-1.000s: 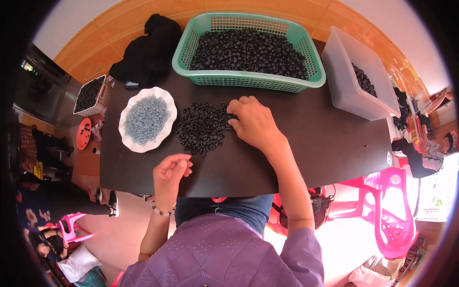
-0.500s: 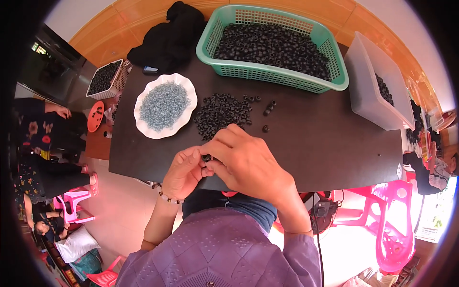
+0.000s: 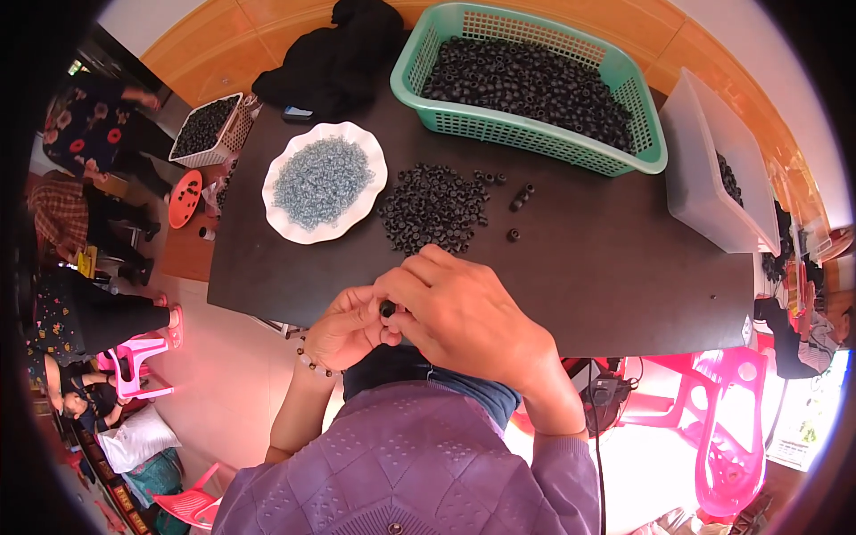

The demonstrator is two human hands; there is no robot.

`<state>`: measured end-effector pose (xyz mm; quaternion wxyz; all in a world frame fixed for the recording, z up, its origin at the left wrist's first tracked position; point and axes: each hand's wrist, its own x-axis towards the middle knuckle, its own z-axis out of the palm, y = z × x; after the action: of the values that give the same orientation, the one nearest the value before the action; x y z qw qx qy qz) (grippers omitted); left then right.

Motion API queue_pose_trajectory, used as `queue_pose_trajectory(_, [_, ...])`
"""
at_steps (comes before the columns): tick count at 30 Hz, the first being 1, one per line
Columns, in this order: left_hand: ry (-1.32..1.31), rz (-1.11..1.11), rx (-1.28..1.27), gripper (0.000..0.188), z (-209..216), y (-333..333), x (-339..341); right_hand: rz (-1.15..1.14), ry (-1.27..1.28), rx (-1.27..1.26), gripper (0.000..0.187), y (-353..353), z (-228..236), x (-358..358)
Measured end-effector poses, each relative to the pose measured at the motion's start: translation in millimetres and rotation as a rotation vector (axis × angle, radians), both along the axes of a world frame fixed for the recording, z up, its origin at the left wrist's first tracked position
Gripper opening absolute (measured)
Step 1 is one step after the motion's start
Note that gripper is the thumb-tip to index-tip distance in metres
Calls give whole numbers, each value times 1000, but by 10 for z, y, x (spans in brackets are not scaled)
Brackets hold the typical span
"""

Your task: The person moves a basket and a bin, then picks up individual black plastic components to insert small silver beads into their centers before placing the assembled items back onto the table.

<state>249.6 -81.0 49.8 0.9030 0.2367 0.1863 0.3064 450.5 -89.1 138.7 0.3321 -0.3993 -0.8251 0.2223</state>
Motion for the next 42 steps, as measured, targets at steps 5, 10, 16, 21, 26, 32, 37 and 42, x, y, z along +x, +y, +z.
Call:
queue_pose_trajectory(5, [-116,-39,-93,27,-74,-41,-27,-20,10,-4,30,-29,50,-51])
queue_pose_trajectory(10, [-170,-19,-143,27,-75,-64,-17,-41,12,7,30,-42,36,-87])
queue_pose_trajectory(16, [-182,9,-179,28,-117,-94,-30,-9,-22,51,28,-24,-1,-77])
queue_pose_trajectory(21, [-161,-9,-115,30,-88,-103,-61,79,-51,-1,26,51,23,-86])
queue_pose_trajectory(26, [-123,87,-96,29,-42,-38,-145,156,-41,-147,20,536,88,-93])
queue_pose_trajectory(32, [-26,250,-77,25,26,-58,-230,-81,-272,-37,9,1453,-259,-47])
queue_pose_trajectory(37, [12,288,-80,21,32,-96,-275,-70,-300,-67,8,1657,-430,-120])
queue_pose_trajectory(42, [52,313,-68,20,62,-78,-284,-89,-375,-53,8,1694,-467,-231])
